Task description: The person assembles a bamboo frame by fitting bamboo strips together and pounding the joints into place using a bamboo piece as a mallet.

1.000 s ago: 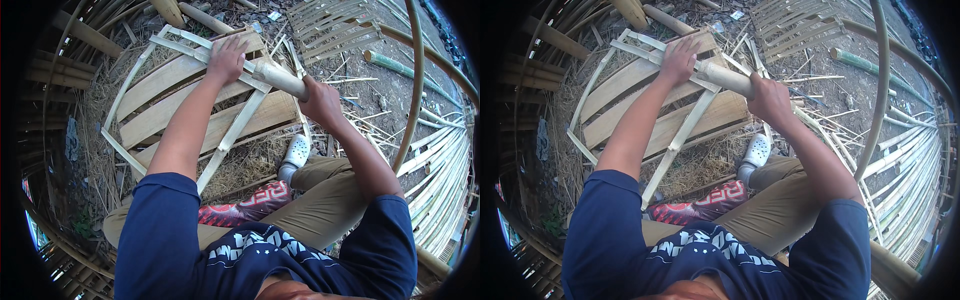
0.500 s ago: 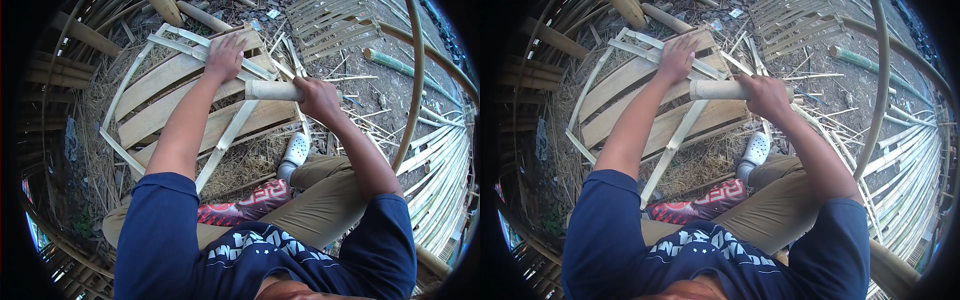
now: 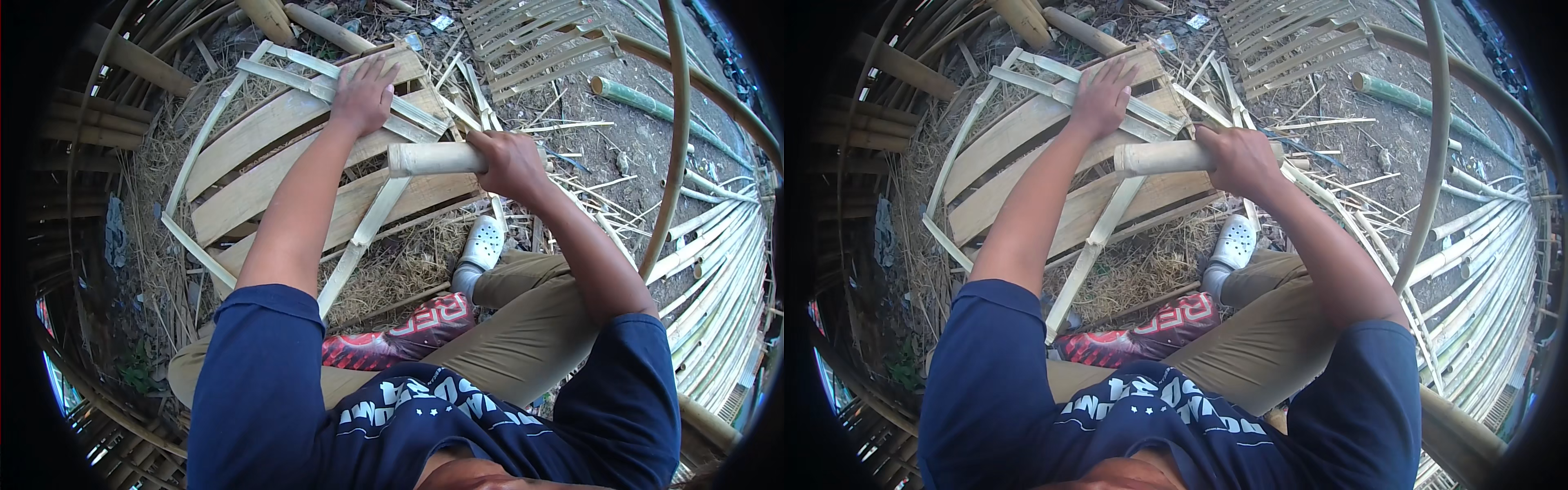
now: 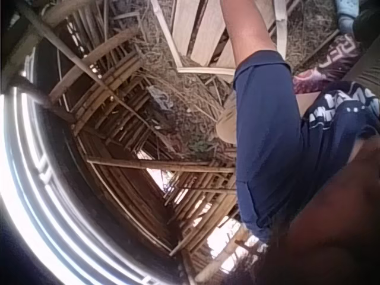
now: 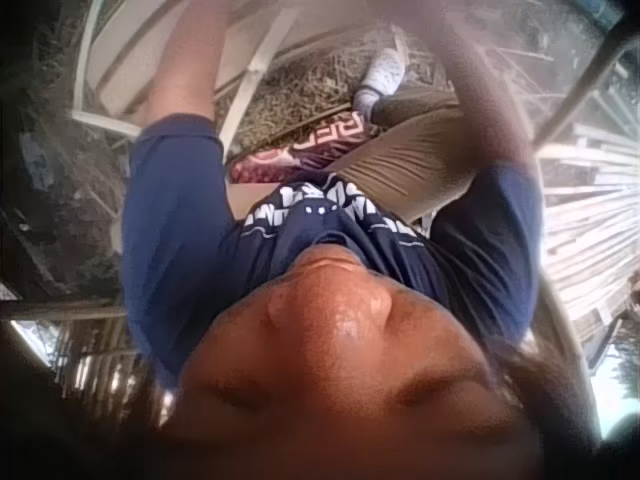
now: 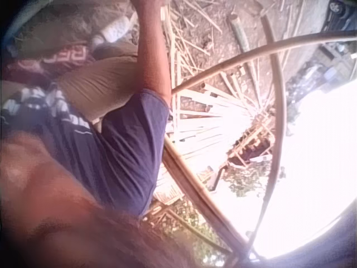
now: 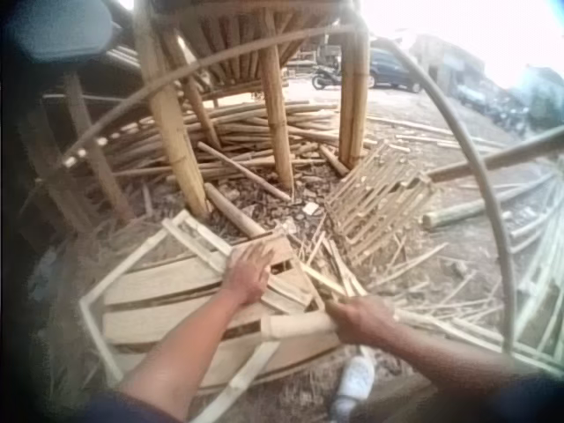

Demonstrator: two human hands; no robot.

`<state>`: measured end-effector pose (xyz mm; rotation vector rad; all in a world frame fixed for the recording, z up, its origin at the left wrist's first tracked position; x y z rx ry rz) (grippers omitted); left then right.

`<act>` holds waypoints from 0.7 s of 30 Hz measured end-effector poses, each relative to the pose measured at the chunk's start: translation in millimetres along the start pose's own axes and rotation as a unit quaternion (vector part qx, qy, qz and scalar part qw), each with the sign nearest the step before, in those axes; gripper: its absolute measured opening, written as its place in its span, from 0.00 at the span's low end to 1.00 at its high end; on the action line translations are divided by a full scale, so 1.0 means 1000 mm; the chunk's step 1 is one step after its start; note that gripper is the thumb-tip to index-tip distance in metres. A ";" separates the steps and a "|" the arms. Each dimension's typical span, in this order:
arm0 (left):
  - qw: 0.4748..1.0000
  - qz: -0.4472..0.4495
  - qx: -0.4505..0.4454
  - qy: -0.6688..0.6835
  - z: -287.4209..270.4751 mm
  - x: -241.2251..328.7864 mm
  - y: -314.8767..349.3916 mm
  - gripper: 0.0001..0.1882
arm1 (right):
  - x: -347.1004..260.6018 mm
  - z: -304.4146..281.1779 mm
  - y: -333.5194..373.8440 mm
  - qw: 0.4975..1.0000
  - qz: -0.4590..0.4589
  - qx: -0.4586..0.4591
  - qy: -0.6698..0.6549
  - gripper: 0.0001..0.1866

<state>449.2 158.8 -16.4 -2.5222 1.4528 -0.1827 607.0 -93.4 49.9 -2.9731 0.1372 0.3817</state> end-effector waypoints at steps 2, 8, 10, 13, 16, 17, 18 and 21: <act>1.000 -0.001 -0.014 0.009 0.000 0.003 -0.001 0.30 | 0.001 0.004 -0.001 0.999 0.037 -0.020 0.013 0.16; 1.000 0.000 -0.011 -0.002 -0.001 0.000 0.000 0.31 | 0.001 -0.002 0.000 0.997 0.061 -0.046 -0.007 0.14; 1.000 0.002 -0.009 -0.002 0.000 0.001 -0.001 0.31 | 0.005 -0.002 0.001 0.998 0.033 -0.060 0.014 0.15; 1.000 0.004 -0.006 -0.004 0.000 0.001 -0.001 0.31 | 0.005 0.001 -0.001 0.998 0.056 -0.041 0.009 0.15; 1.000 0.007 -0.005 -0.008 0.000 0.001 -0.001 0.31 | 0.007 -0.007 0.001 0.998 0.061 0.005 -0.028 0.14; 1.000 0.008 -0.005 -0.012 0.000 0.000 -0.001 0.31 | 0.004 -0.011 0.000 0.999 0.015 0.016 -0.040 0.13; 1.000 0.007 -0.005 -0.013 0.000 0.000 -0.001 0.31 | 0.002 -0.012 -0.001 0.999 0.014 0.017 -0.040 0.13; 1.000 0.011 -0.001 -0.005 0.001 0.003 -0.002 0.31 | 0.008 0.004 0.001 0.990 0.126 -0.058 0.029 0.12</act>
Point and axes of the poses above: each hand's wrist, its own y-axis away from the middle knuckle, its own z-axis out of the palm, x = y × z, the point moved 3 cm from there along -y, towards the middle knuckle, and after that the axes turned 5 degrees about z, right-handed, at the moved point
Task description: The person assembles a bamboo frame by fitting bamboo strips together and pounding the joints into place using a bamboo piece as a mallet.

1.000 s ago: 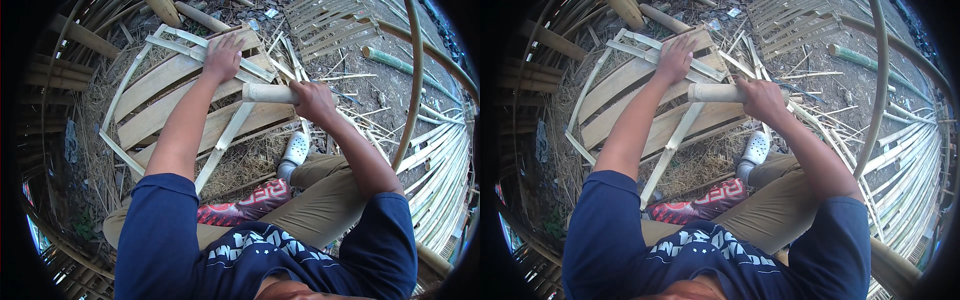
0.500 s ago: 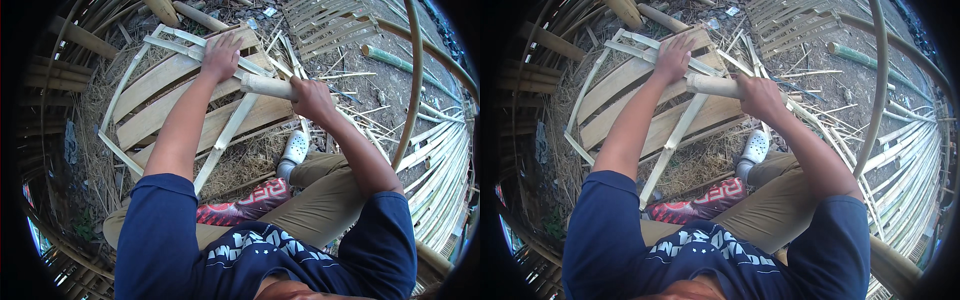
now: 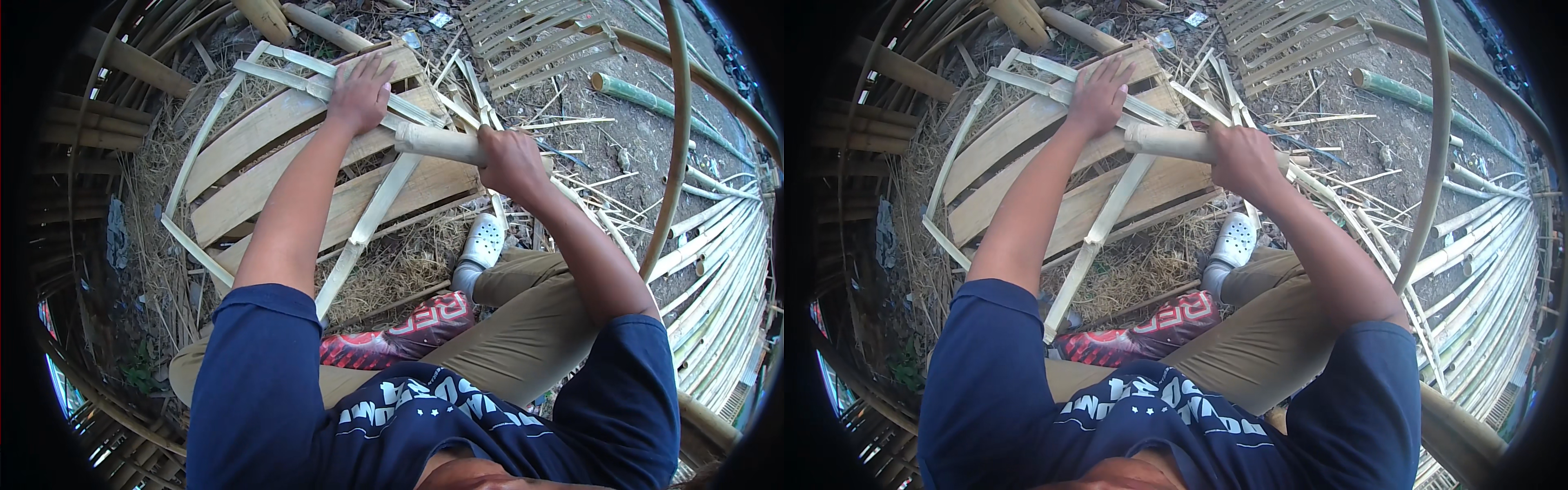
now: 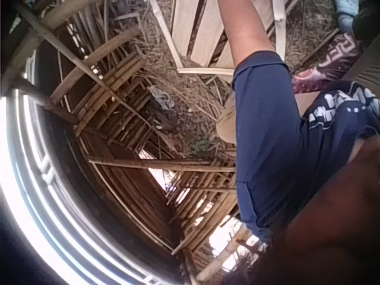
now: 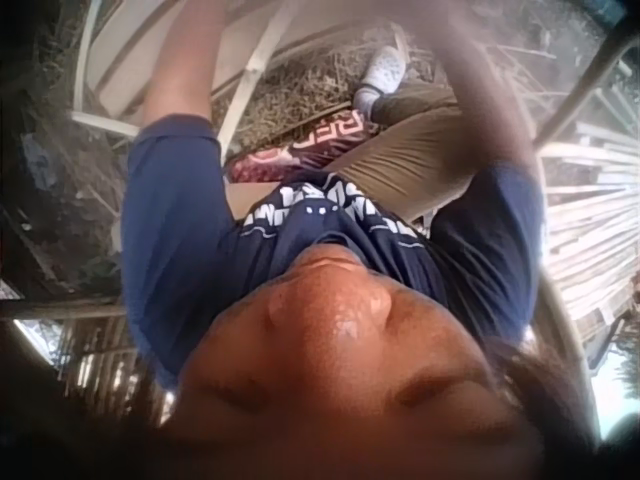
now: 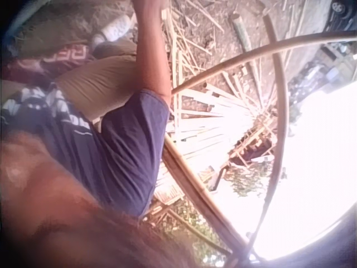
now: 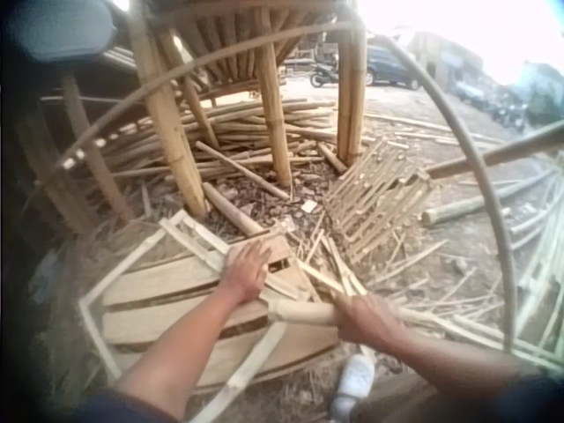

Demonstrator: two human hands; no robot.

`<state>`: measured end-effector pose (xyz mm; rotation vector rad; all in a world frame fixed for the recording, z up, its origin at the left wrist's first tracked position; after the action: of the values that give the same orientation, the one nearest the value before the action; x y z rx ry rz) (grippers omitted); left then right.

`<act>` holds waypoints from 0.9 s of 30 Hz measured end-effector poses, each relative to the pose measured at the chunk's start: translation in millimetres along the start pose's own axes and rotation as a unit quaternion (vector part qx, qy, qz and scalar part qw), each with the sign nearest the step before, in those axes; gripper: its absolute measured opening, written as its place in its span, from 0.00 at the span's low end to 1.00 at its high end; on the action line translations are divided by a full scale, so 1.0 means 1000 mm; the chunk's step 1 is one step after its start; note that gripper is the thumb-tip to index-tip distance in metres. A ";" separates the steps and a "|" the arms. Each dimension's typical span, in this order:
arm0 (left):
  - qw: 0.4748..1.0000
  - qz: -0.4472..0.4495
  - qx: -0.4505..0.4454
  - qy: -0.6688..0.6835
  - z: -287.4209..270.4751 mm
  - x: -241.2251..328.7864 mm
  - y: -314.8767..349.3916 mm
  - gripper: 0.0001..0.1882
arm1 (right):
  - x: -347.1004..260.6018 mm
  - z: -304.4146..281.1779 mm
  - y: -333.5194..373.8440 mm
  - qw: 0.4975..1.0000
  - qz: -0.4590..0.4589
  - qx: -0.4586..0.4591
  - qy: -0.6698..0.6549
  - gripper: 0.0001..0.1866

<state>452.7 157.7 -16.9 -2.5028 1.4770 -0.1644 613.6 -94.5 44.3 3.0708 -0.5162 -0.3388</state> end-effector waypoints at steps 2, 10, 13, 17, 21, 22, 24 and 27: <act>1.000 -0.006 0.005 -0.001 0.000 -0.004 0.002 0.31 | -0.006 -0.003 -0.001 1.000 0.007 0.002 -0.026 0.13; 1.000 -0.006 -0.007 0.001 -0.002 -0.002 0.001 0.31 | 0.010 -0.013 -0.001 0.991 0.041 -0.024 -0.126 0.17; 1.000 -0.008 -0.013 0.001 -0.002 -0.001 0.001 0.31 | 0.006 -0.005 0.005 0.996 0.017 -0.010 -0.086 0.16; 1.000 -0.011 -0.021 -0.007 -0.003 -0.001 0.001 0.31 | 0.004 -0.006 0.005 0.997 0.014 -0.019 -0.076 0.17; 1.000 -0.013 -0.024 -0.002 -0.004 -0.001 0.001 0.31 | 0.002 -0.008 0.005 0.996 0.009 0.002 -0.088 0.16; 1.000 -0.011 -0.024 -0.002 -0.003 0.000 0.001 0.31 | 0.004 -0.005 0.003 0.998 0.016 -0.008 -0.062 0.17; 1.000 -0.010 -0.023 -0.001 -0.003 0.000 0.001 0.31 | 0.006 -0.002 0.004 0.999 0.023 -0.018 -0.035 0.17; 0.999 -0.017 -0.029 0.007 -0.003 -0.003 0.000 0.31 | -0.004 -0.023 0.009 0.973 -0.026 0.167 -0.156 0.16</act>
<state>451.2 160.2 -14.3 -2.5790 1.4650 -0.1462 612.0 -102.4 67.9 3.3760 -0.5510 -0.8252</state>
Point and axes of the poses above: each hand's wrist, its own y-axis away from the middle knuckle, its own z-axis out of the palm, x = y × z, the point moved 3 cm from there along -y, towards the middle knuckle, and after that the axes turned 5 degrees about z, right-handed, at the moved point
